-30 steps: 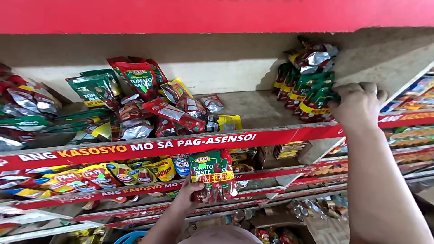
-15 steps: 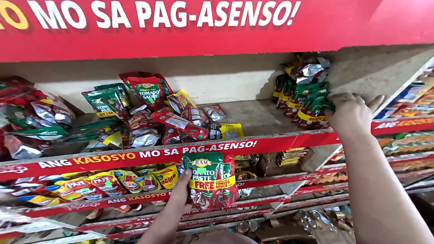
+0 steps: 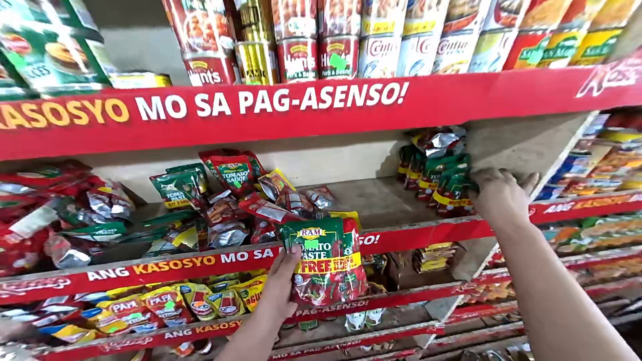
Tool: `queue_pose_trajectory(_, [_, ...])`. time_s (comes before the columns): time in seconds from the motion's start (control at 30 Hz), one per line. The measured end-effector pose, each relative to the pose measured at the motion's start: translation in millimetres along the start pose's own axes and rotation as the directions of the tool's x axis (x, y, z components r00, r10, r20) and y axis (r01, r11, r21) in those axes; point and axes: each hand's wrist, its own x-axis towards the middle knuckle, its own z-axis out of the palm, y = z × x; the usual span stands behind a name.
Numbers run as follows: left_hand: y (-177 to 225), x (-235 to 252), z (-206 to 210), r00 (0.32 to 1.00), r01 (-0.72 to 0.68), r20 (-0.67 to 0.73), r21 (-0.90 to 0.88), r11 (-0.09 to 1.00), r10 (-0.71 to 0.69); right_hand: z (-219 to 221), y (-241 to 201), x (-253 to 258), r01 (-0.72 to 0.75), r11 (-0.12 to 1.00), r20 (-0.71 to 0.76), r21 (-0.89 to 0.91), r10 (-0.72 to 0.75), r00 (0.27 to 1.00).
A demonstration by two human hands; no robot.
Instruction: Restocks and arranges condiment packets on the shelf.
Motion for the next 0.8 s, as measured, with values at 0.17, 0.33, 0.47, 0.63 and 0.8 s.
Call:
queue_pose_trajectory(0.17, [41, 36, 14, 0.974, -0.180, -0.130, 0.037, 0.983, 0.184, 3, 2, 0, 0.000, 1.000, -0.025, 0.010, 0.000, 1.000])
queue_pose_trajectory(0.33, [58, 66, 9, 0.903, -0.324, -0.272, 0.075, 0.943, 0.332, 7, 4, -3, -0.022, 1.000, -0.042, 0.010, 0.023, 0.999])
queue_pose_trajectory(0.47, [53, 89, -8, 0.905, -0.315, -0.345, -0.153, 0.937, 0.248, 0, 2, -1, -0.008, 1.000, 0.008, -0.005, 0.008, 1.000])
queue_pose_trajectory(0.63, [42, 98, -20, 0.908, -0.353, -0.299, -0.165, 0.921, 0.294, -2, 2, -1, 0.015, 0.998, 0.002, -0.058, -0.015, 1.000])
queue_pose_trajectory(0.8, [40, 98, -15, 0.887, -0.376, -0.314, -0.062, 0.925, 0.339, 1, -1, -3, -0.003, 0.999, -0.033, -0.049, 0.002, 0.999])
